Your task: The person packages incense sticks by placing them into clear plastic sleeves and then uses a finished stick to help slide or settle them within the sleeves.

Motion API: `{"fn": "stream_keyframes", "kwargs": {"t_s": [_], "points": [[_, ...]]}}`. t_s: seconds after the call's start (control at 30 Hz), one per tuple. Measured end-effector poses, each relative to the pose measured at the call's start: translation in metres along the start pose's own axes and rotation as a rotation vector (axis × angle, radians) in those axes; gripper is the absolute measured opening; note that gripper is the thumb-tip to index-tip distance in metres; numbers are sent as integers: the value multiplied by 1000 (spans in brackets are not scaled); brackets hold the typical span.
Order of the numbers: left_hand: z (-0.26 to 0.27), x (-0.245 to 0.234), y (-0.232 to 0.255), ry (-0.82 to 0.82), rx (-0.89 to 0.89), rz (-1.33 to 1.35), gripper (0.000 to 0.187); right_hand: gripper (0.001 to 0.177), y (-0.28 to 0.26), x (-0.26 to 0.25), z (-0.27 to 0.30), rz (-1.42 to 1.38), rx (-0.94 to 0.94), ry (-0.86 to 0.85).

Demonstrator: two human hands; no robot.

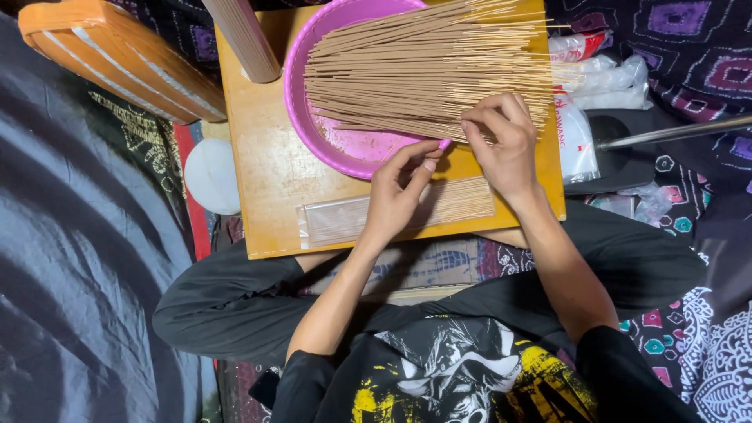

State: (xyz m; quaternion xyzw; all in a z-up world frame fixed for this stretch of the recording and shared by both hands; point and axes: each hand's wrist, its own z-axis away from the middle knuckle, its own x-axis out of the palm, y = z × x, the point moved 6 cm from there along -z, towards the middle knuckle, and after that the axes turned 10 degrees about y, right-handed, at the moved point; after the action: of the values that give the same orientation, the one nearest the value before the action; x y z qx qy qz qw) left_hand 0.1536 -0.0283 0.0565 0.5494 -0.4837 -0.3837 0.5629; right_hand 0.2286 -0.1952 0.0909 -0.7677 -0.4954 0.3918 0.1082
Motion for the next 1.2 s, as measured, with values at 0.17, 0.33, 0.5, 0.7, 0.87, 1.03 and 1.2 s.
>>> {"fn": "stream_keyframes", "kwargs": {"t_s": [0.17, 0.33, 0.5, 0.7, 0.87, 1.03, 1.2], "points": [[-2, 13, -13, 12, -84, 136, 32, 9, -5, -3, 1, -38, 33, 33], [-7, 23, -28, 87, -148, 262, 41, 9, -17, 1, 12, -165, 146, -27], [-5, 9, -23, 200, -97, 204, 14, 11, -32, 3, 17, -236, 198, -156], [2, -13, -28, 225, -110, 227, 14, 11, -28, -1, 27, -235, 207, -270], [0, -58, -5, 325, -66, 186, 14, 12, -16, -8, 37, -263, 258, -290], [1, -107, 24, 357, -31, -10, 16, 11, -25, -27, 33, -289, 443, -331], [8, -132, 42, 461, 26, 43, 9, 8, -27, -36, 36, -194, 399, -357]]}}
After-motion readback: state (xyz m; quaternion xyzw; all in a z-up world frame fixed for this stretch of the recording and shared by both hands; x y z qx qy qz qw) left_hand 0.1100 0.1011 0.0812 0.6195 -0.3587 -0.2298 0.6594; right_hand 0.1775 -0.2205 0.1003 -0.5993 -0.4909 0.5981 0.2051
